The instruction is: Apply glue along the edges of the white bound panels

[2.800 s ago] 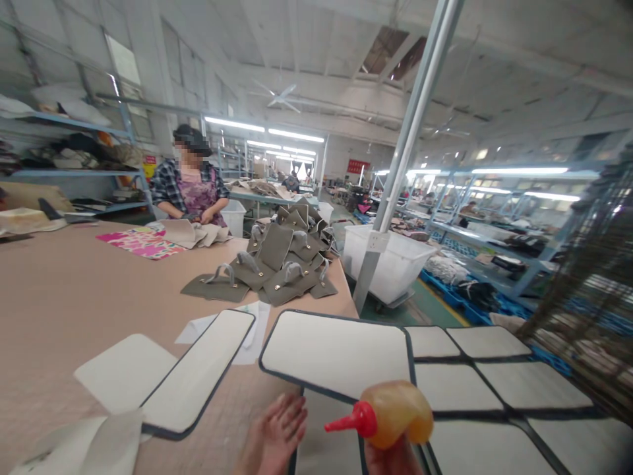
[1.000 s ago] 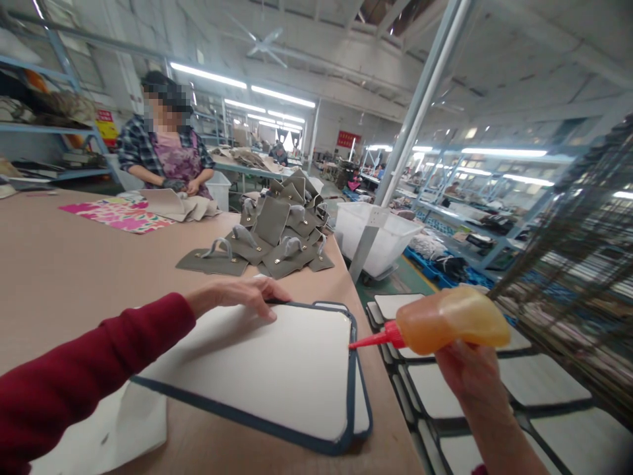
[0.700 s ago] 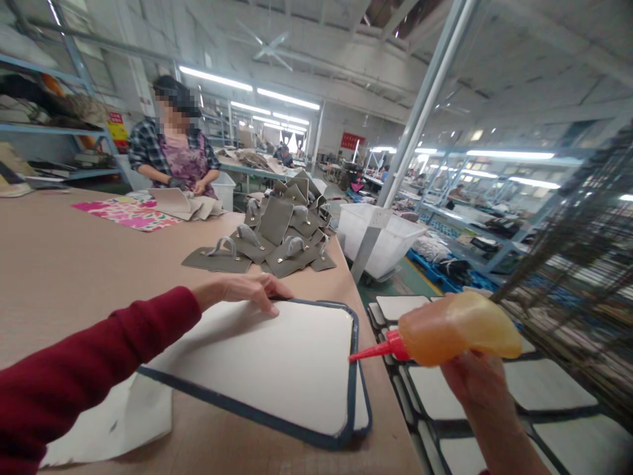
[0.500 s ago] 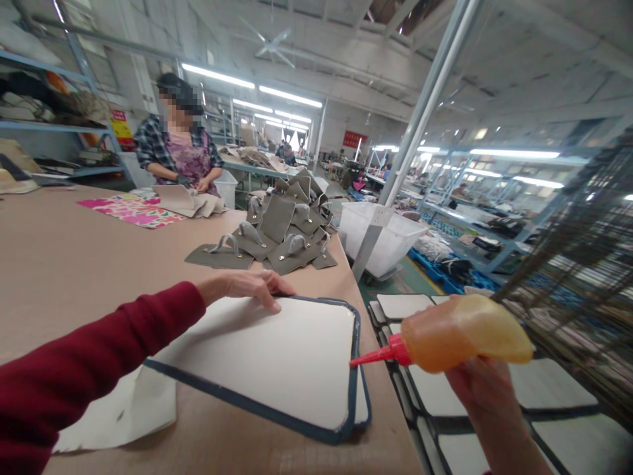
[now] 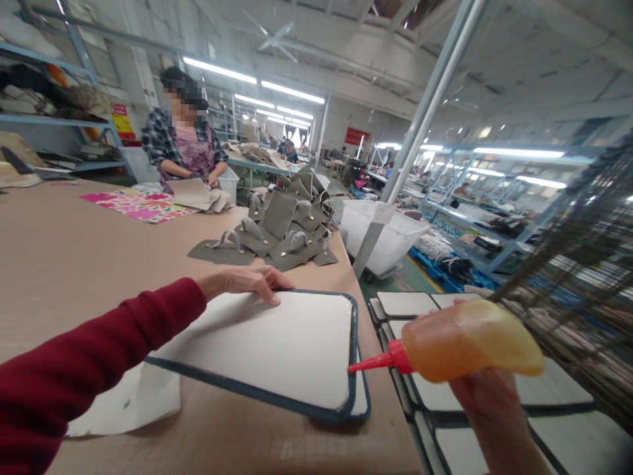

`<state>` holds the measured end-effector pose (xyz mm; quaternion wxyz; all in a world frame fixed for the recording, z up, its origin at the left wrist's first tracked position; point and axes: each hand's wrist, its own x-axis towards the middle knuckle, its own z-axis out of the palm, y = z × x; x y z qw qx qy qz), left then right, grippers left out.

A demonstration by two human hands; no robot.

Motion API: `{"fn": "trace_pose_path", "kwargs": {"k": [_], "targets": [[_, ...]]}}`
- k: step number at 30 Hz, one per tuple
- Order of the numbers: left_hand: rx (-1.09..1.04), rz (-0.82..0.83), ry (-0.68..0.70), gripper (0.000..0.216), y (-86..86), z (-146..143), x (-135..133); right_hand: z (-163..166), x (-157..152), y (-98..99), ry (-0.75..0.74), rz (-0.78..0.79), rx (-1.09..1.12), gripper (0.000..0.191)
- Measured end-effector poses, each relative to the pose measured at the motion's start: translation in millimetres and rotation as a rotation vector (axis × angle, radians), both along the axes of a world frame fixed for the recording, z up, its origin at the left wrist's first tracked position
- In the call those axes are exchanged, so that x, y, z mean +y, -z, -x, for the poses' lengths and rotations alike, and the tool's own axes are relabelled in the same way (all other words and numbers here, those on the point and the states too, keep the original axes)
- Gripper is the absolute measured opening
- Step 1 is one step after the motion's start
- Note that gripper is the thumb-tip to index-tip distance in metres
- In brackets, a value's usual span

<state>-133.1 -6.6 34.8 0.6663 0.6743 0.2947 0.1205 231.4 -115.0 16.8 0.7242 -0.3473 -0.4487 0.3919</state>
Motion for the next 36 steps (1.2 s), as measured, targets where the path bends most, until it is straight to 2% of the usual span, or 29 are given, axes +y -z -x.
{"fn": "trace_pose_path", "kwargs": {"k": [5,11,15,18,22,26,29,36], "targets": [[0.005,-0.035,0.04,0.043,4.3,2.4,-0.7,1.6,-1.8,2.4,-0.043,0.036,0.034,0.078],[-0.016,-0.034,0.036,0.046,12.1,9.8,2.2,-19.7,4.0,18.2,-0.144,0.047,-0.006,0.076],[-0.014,-0.04,0.016,0.044,17.3,15.3,3.6,-21.0,0.6,22.8,-0.127,0.012,-0.064,0.069],[-0.018,-0.045,-0.011,0.045,23.2,19.7,5.2,-10.6,-5.4,19.6,-0.078,0.011,-0.089,0.064],[-0.017,-0.036,-0.138,0.048,32.7,25.3,7.3,2.0,-10.5,15.9,0.081,-0.003,-0.078,0.061],[-0.032,-0.013,-0.183,0.047,38.5,27.0,7.2,0.3,-7.8,22.5,0.231,-0.049,-0.128,0.041],[-0.061,0.001,-0.217,0.042,42.1,26.1,6.0,0.5,-6.3,27.4,0.333,-0.087,-0.136,0.037],[-0.171,0.061,-0.246,0.043,57.9,19.6,2.2,29.2,-13.9,21.5,0.404,-0.168,0.081,0.039]]}}
